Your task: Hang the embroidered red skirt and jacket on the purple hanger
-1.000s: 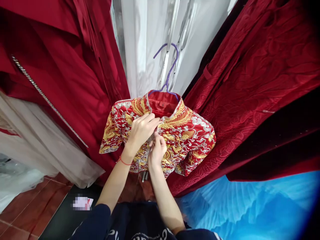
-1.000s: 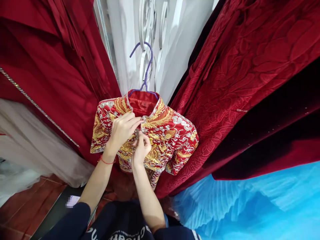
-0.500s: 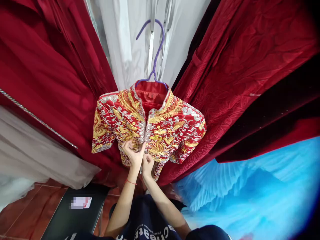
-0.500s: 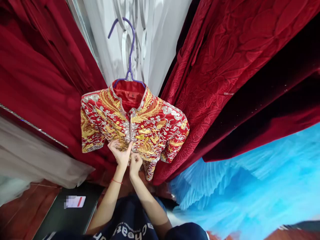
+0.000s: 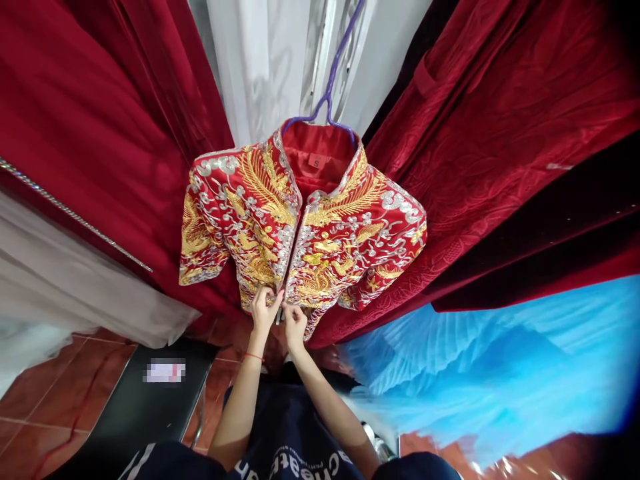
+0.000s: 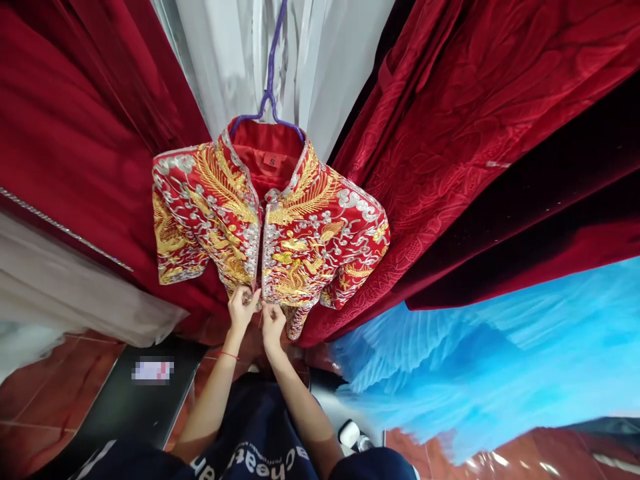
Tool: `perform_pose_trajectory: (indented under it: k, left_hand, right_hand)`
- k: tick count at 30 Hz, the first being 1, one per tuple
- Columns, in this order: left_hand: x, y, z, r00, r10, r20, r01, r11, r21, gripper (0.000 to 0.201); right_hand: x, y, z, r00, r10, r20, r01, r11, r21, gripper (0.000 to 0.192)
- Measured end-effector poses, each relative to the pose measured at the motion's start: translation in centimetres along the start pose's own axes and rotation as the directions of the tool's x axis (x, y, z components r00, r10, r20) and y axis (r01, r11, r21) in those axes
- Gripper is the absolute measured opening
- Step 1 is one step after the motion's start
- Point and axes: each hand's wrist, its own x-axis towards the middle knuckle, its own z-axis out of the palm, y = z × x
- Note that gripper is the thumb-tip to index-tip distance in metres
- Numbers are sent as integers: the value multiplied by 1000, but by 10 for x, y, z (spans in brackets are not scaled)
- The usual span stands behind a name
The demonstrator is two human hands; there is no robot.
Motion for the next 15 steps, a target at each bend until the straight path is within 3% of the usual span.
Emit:
perform_pose_trajectory:
  k: [4,11,15]
  left_hand:
    - [-5,-5,1,998,9,64,-11,999,33,25]
    - [-15,-10,1,998,-14,66,12,999,41,18]
    - [-15,-13,0,999,-50,20,49,998,36,18]
  right_hand:
    - [0,9,-8,1000,-5,13,6,1000,-22,45]
    - [-1,17,-14,995,1,96,5,998,-56,43]
    - [-2,17,-24,1000,2,28,1,997,-80,45]
